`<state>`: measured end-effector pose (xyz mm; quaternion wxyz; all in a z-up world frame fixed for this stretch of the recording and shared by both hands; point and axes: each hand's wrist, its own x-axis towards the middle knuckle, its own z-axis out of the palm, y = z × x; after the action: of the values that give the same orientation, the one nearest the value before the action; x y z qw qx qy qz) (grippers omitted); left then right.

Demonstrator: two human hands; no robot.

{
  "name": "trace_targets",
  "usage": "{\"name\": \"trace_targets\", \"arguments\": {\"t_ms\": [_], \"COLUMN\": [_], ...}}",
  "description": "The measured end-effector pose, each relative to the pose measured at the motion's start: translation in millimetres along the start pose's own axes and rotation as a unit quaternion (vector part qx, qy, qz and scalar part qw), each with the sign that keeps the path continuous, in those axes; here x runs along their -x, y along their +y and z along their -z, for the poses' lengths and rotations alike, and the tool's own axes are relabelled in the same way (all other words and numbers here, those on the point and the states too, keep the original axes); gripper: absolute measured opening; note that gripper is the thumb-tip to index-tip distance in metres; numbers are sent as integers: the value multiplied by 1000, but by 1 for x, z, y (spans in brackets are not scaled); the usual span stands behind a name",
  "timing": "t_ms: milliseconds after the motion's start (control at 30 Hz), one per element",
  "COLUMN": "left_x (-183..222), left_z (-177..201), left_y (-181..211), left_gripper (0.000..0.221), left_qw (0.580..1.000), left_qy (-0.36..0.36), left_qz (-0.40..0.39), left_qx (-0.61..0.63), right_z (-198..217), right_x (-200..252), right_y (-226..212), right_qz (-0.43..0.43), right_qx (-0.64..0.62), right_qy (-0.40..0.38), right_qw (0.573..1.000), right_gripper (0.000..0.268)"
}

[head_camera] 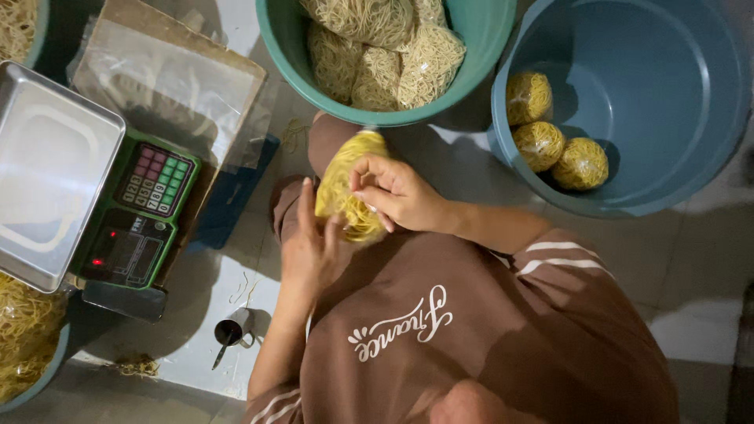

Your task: The person takes portions of noodles from a large container, places them into plastic bags, and ties the bags shut with rubber bands while sitting on the floor.

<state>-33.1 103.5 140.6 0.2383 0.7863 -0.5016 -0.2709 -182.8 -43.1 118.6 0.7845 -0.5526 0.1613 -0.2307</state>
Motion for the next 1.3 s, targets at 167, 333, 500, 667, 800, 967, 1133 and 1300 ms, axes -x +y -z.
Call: {"name": "trace_targets", "arguments": {"t_ms": [167, 333, 500, 667, 800, 967, 1133, 1300], "left_x": [-9, -11, -12, -20, -46, -95, -139, -150], "left_z": [2, 8, 32, 35, 35, 50, 41, 45], "left_y": [-18, -30, -45, -41, -28, -8, -11, 10], "left_gripper": [97, 103, 64, 61, 54, 42, 31, 46], "left_qw": [997, 997, 996, 999, 998, 984, 961, 933], "left_qy": [49, 49, -39, 7, 49, 94, 94, 42], "left_qz": [-15, -3, 15, 33, -34, -93, -75, -30], "left_qx": [-51, -56, -78, 3, -16, 123, 250, 357], "right_z": [-2, 7, 20, 31, 51, 67, 83, 76], "right_x": [-6, 0, 2, -2, -25, -52, -67, -75], "right_y": [-4, -31, -65, -78, -74, -83, -107, -97], "right_qz": [7, 20, 37, 51, 111, 119, 41, 76], "right_qx": [7, 54, 145, 279, 319, 476, 532, 691], "right_qy": [-41, -35, -61, -53, -45, 23, 63, 131], "right_qw": [999, 998, 987, 957, 940, 871, 843, 707], "right_gripper": [14, 14, 28, 28, 28, 14, 14, 19]}}
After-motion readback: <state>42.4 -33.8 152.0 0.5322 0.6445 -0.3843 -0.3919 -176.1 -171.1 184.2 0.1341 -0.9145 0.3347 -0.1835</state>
